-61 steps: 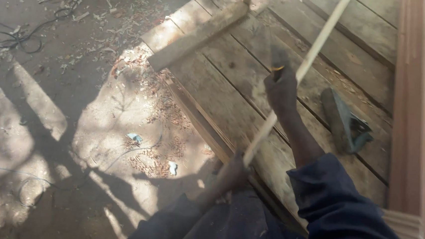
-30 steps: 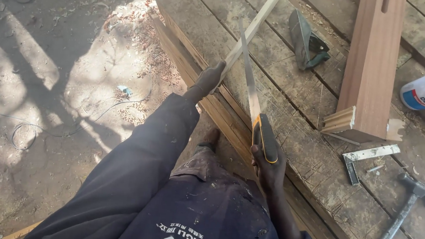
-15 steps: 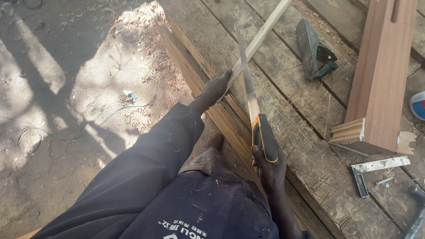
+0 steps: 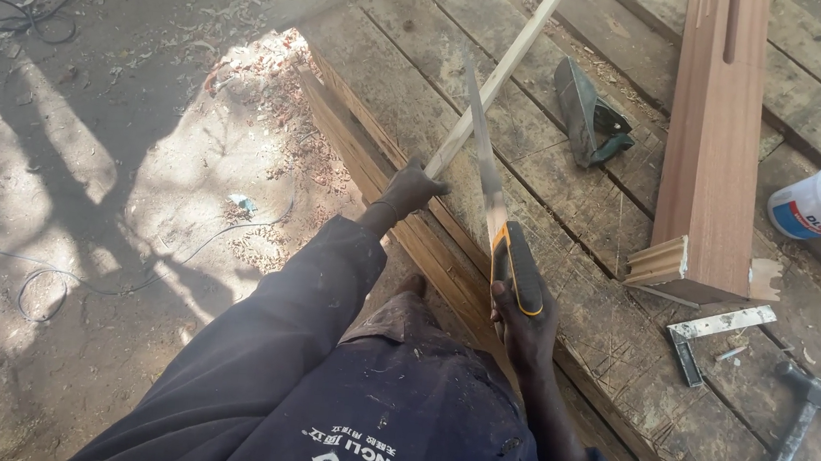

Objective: Measuring a wooden piece with a square and then sawing it to length on a workbench.

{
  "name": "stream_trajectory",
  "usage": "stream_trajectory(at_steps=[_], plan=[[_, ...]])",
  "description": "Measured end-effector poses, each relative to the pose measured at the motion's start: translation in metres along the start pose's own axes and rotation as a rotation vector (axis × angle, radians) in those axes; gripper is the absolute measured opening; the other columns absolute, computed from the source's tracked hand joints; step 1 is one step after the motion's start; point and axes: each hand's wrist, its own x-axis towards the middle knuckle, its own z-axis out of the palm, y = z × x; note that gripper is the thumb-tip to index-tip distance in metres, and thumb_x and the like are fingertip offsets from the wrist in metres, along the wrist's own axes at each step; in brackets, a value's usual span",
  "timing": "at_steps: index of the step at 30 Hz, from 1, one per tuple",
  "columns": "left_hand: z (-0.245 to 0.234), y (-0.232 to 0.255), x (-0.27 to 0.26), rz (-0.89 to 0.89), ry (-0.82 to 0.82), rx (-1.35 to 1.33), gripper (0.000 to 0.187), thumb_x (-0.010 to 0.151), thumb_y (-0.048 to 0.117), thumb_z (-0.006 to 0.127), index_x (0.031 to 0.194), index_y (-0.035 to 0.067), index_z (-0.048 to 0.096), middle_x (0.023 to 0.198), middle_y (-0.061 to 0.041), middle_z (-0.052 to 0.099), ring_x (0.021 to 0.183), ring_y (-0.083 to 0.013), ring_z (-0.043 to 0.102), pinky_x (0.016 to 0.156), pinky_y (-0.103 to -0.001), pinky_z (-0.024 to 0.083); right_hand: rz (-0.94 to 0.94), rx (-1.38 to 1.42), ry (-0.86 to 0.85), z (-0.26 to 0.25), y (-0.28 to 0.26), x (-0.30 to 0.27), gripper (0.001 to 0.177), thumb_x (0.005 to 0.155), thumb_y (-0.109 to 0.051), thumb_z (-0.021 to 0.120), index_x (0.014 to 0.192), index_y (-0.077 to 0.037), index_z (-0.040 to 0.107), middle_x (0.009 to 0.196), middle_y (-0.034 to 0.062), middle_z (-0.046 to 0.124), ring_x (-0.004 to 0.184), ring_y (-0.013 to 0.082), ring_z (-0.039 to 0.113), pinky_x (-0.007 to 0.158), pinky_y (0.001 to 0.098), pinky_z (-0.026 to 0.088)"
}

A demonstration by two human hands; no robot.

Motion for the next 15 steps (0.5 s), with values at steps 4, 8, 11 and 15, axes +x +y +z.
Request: stream_trajectory(at_steps=[4, 8, 11, 15], plan=[[0.010, -0.032, 0.040, -0.003, 0.014, 0.038, 0.062, 0.082, 0.028, 0.079, 0.133, 0.005, 0.051, 0.099, -0.020, 0.071, 0.058, -0.0202, 0.074, 0.054, -0.034, 0.061, -0.074, 0.072, -0.031, -0.005, 0.012, 0.015, 0.031, 0.096, -0.014, 0.073, 0.070, -0.001, 0.061, 0.047, 0.0140, 0.052, 0.031, 0.0132, 0.043, 0.026, 0.0264, 0.029], [-0.009, -0.019, 0.043, 0.013, 0.043, -0.066, 0.066, 0.083, 0.021, 0.076, 0.141, 0.001, 0.051, 0.091, -0.022, 0.068, 0.051, -0.0176, 0.068, 0.048, -0.030, 0.059, -0.031, 0.134, -0.011, -0.006, 0.010, 0.020, 0.031, 0.097, -0.012, 0.071, 0.072, 0.000, 0.057, 0.049, 0.0152, 0.049, 0.032, 0.0131, 0.037, 0.026, 0.0280, 0.028], [-0.056, 0.010, 0.051, 0.021, -0.010, -0.169, 0.065, 0.085, 0.020, 0.075, 0.145, 0.005, 0.054, 0.116, -0.028, 0.067, 0.080, -0.0290, 0.076, 0.058, -0.035, 0.063, -0.067, 0.184, 0.008, 0.000, 0.016, 0.031, 0.034, 0.095, -0.012, 0.072, 0.067, -0.001, 0.055, 0.048, 0.0140, 0.049, 0.034, 0.0123, 0.037, 0.027, 0.0266, 0.029], [-0.128, 0.067, 0.125, 0.121, -0.015, -0.160, 0.060, 0.085, 0.017, 0.070, 0.140, 0.000, 0.055, 0.101, -0.015, 0.063, 0.072, -0.0200, 0.062, 0.053, -0.030, 0.056, -0.143, 0.065, 0.092, 0.029, 0.019, 0.096, 0.034, 0.092, -0.022, 0.069, 0.067, -0.009, 0.051, 0.053, 0.0071, 0.053, 0.044, 0.0135, 0.052, 0.040, 0.0245, 0.038]])
